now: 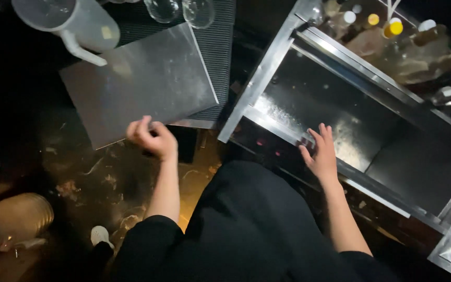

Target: The person wipes a stainless steel bar counter with a purple cloth, folds the cloth, and continues wiping different sections. They remove a metal tray, rearrange bottles and shakers, and place the tray back into the counter.

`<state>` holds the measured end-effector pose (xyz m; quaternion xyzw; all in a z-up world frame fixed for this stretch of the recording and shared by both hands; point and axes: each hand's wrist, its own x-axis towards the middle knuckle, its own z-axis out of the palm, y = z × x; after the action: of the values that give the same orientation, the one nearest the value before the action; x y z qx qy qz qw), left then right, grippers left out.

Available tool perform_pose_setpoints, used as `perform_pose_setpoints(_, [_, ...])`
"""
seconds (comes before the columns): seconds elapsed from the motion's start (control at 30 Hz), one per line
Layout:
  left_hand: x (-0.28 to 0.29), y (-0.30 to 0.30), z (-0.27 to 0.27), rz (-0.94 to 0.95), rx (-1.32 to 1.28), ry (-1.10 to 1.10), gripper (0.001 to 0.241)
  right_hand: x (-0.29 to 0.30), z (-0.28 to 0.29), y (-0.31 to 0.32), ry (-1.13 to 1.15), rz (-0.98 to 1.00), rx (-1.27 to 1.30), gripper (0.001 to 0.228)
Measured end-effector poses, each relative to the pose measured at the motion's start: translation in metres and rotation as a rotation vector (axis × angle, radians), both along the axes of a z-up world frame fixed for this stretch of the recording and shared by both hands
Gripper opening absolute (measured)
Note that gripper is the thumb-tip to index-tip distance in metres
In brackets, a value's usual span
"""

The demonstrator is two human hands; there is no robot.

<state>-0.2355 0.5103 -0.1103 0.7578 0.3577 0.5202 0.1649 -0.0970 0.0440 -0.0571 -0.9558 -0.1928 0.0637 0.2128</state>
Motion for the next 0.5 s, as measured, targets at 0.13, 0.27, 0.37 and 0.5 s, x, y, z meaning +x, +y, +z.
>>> perform_pose_setpoints(0.13, [0.053,-0.107,0.022,-0.483,0.091,-0.079,0.027,-0.002,-0.015,-0.068,0.000,-0.048,0.031,0.059])
perform_pose_setpoints(0.27, [0.088,-0.207,0.054,-0.850,0.123,0.012,0.024,-0.001,-0.032,-0.144,0.001,-0.055,0.016,0.057])
perform_pose_setpoints(0.37, [0.113,-0.275,0.026,-0.913,0.011,0.157,0.020,-0.003,-0.029,-0.190,0.029,-0.057,0.049,0.051])
perform_pose_setpoints(0.5, [0.149,-0.322,0.004,-0.849,-0.001,0.235,0.019,-0.006,-0.041,-0.246,0.081,-0.093,0.070,0.050])
